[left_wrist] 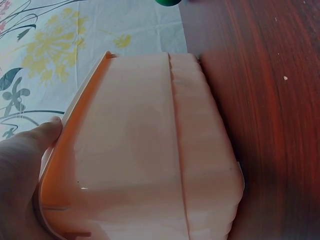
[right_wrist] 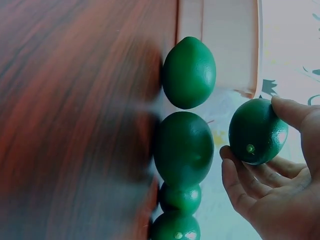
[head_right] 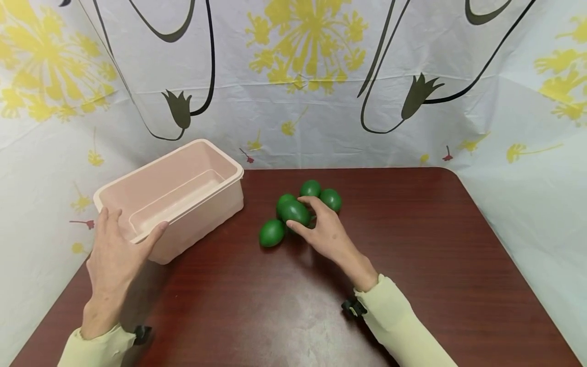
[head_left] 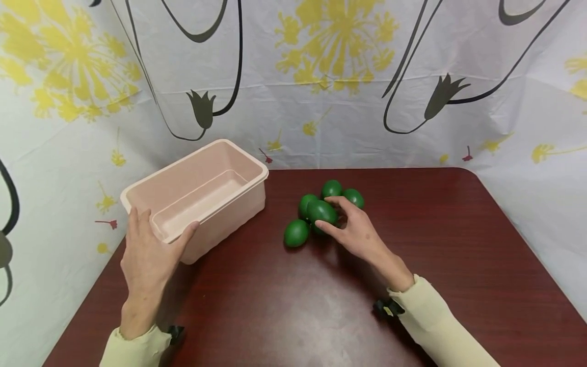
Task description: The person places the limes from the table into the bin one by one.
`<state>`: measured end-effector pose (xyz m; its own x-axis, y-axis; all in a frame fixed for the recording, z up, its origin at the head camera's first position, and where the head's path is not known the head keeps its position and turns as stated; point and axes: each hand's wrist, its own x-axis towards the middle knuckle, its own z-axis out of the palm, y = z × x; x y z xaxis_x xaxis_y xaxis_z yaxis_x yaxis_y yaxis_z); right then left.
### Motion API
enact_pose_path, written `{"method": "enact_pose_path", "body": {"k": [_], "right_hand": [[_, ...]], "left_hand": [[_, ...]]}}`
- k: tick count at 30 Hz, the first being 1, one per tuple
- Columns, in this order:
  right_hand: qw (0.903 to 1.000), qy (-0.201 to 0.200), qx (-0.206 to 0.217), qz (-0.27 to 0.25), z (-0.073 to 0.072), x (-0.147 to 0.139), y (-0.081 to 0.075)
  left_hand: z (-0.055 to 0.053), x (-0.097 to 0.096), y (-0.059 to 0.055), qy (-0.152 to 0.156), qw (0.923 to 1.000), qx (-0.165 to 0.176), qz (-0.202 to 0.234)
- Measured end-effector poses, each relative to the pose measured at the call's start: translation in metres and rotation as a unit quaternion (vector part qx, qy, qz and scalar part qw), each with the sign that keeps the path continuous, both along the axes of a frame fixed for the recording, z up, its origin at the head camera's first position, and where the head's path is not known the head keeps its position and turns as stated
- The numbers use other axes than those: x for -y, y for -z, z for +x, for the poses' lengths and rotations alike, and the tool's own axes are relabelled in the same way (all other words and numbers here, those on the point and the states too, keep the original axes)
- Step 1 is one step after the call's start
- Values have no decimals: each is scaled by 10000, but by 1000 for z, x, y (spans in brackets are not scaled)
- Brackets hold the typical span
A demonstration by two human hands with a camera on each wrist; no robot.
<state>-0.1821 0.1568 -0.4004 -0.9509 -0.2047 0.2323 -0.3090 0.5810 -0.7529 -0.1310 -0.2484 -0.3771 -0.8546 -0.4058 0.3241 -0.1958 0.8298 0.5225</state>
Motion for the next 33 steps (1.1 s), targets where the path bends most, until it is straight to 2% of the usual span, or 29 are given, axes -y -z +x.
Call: {"method": "enact_pose_path", "body": {"k": [10, 21, 33], "right_hand": [[9999, -156, -6, -26, -1, 9, 0], [9991, -357, -148, -182, -3, 18, -4], [9989, -371, -171, -220, -5, 27, -9]], "left_hand": [[1, 1, 1, -29, 10000, 77, 35], [0, 1, 1, -23, 10000, -1, 31], [0, 0, 2, 21, 9999, -106, 8]]}}
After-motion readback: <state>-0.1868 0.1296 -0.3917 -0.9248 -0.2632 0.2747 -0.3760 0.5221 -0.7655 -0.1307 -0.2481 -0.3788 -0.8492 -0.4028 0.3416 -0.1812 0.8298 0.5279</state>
